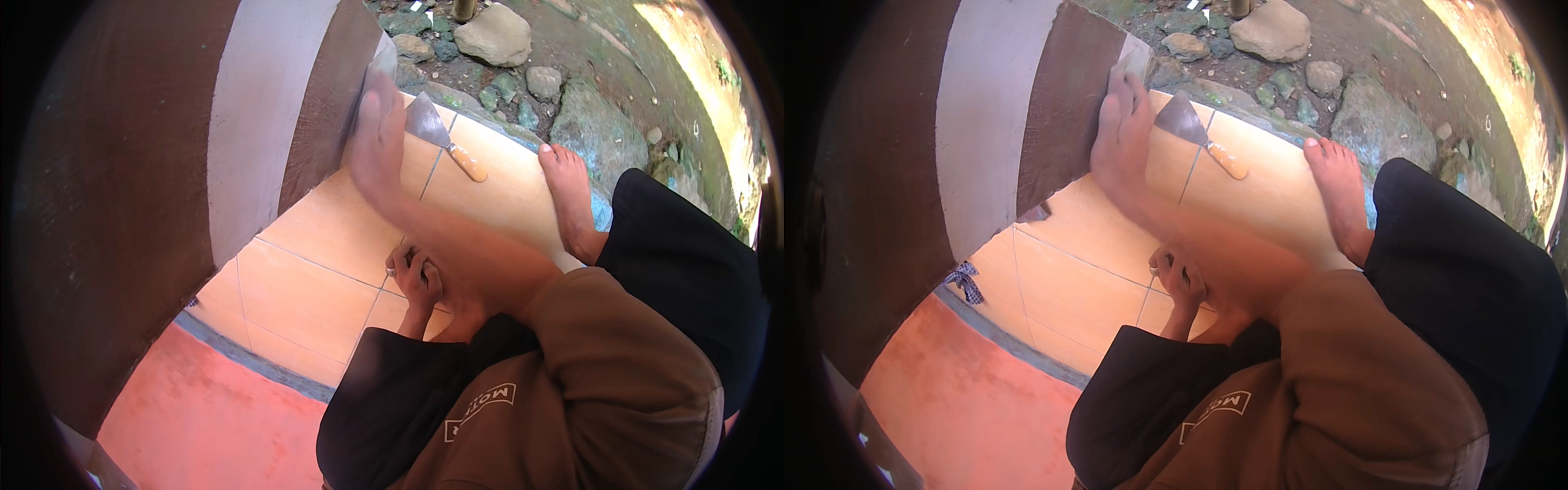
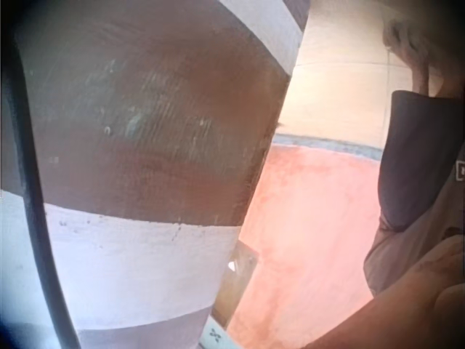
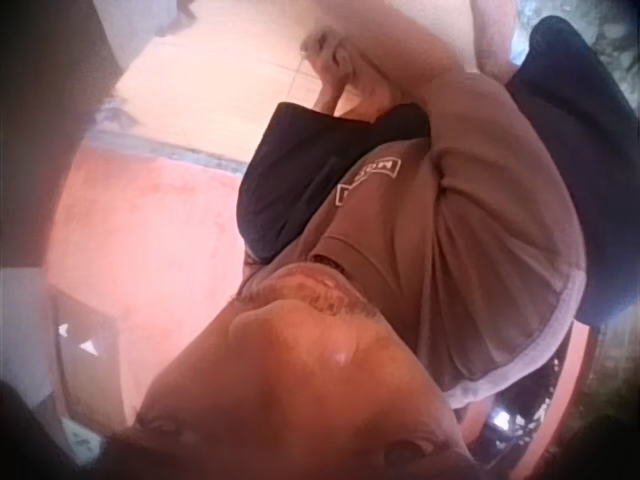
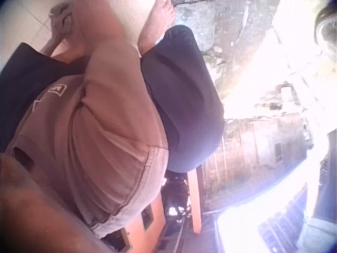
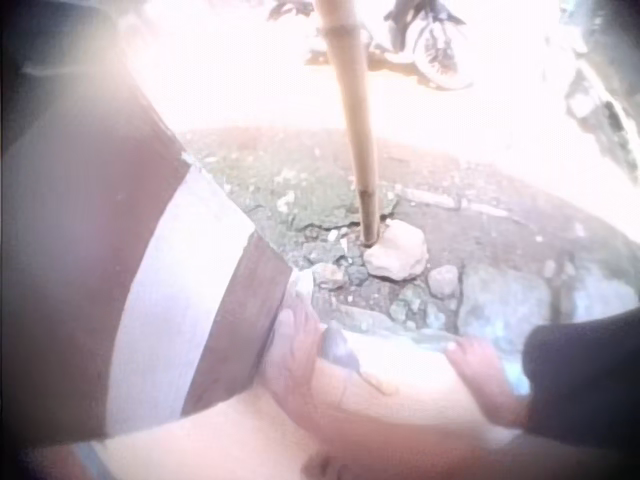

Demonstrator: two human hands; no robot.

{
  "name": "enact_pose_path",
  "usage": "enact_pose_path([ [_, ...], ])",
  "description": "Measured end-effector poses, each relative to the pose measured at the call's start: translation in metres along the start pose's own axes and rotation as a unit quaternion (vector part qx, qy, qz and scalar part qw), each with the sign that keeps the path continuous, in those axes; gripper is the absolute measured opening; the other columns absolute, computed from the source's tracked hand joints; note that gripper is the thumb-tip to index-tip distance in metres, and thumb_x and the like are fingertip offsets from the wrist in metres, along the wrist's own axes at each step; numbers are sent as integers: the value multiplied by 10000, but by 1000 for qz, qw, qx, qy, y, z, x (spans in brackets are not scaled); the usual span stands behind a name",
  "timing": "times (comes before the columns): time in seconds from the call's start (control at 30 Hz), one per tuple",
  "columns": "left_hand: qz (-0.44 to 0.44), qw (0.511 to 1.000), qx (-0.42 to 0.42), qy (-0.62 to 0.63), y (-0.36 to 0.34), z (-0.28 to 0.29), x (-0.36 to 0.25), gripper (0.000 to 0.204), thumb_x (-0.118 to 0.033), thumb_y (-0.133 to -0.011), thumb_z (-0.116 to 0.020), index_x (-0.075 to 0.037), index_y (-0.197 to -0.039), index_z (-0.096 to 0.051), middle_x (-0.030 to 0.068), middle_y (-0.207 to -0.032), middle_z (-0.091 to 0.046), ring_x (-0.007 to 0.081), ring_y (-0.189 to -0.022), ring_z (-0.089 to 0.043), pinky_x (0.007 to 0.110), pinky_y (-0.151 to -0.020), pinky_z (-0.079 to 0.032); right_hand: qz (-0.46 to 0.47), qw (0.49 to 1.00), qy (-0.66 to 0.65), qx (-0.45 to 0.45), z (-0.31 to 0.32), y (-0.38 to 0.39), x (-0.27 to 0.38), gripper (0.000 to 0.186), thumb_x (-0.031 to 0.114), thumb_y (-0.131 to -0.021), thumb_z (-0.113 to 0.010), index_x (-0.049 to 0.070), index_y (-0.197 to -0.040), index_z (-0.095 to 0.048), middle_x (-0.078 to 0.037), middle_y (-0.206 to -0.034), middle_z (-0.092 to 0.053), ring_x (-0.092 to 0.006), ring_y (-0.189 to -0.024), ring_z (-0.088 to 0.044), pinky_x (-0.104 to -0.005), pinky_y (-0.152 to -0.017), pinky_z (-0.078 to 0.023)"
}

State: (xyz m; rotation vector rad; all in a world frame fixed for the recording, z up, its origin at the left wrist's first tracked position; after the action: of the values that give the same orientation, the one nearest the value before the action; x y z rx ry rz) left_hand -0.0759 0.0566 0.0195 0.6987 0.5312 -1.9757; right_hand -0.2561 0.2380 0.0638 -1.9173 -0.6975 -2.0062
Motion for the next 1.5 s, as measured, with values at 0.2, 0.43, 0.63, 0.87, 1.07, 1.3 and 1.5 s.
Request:
enact_pose_path([
  [0.2,15,999,13,-27,14,-6,14,274,-60,-759,-544,-62,-949,-741,124,-1142,-623,315,-1043,-519,434,-912,-396,-23,1000,0,-18,-11,12,-9,552,327,-1082,-307,-46,-1481,-385,-268,-1492,-420,-404,-1382,-384,-411,-1167,-266],
  [0.43,32,998,1,51,0,-13,-5,273,-45,-748,-549,-47,-947,-736,142,-1161,-609,326,-1063,-495,429,-922,-396,-235,964,-112,-57,5,-74,-45,625,435,-1027,-327,-110,-1202,-577,-235,-1151,-647,-314,-1087,-590,-420,-994,-401],
  [0.63,35,999,3,10,11,-4,15,267,-39,-744,-557,-29,-943,-735,148,-1163,-603,331,-1055,-496,431,-892,-422,-174,973,-152,-14,-11,-8,8,579,400,-1051,-318,-100,-1218,-557,-232,-1165,-621,-326,-1106,-556,-404,-982,-395],
  [0.87,26,999,14,29,0,-10,-5,251,-35,-758,-552,-26,-934,-731,147,-1137,-599,329,-1038,-499,432,-862,-435,-254,958,-96,-90,10,-88,-33,514,377,-1026,-356,-68,-1019,-615,-113,-918,-617,-226,-888,-545,-404,-844,-432],
  [1.07,16,1000,0,-9,-6,0,0,296,-15,-773,-524,-35,-974,-740,153,-1144,-573,294,-1010,-491,415,-893,-402,-249,959,-134,-3,4,-34,20,515,371,-1007,-372,-76,-953,-622,-117,-830,-598,-233,-829,-536,-396,-821,-431],
  [1.3,34,999,6,21,-2,-6,0,261,-53,-762,-553,-55,-944,-740,141,-1149,-600,327,-1052,-498,439,-911,-400,-228,972,-36,-44,17,-87,-11,467,336,-993,-399,-73,-909,-608,-125,-838,-613,-223,-826,-544,-393,-790,-429],
  [1.5,27,999,24,9,-7,-4,-4,282,-2,-768,-517,-42,-942,-736,151,-1146,-574,299,-1049,-489,419,-910,-393,-137,989,-42,-27,22,-83,9,505,312,-985,-414,-129,-846,-615,-252,-795,-649,-364,-798,-624,-451,-789,-455],
])
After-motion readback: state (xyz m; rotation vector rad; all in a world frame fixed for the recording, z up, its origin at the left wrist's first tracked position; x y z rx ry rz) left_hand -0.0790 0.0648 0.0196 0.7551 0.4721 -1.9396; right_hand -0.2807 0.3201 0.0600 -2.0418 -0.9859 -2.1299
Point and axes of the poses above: each hand's wrist, its own y-axis away from the middle knuckle, its own z-axis out of the back of the hand, x = y × z, the point moved 7 cm from there along -y, towards the middle knuckle
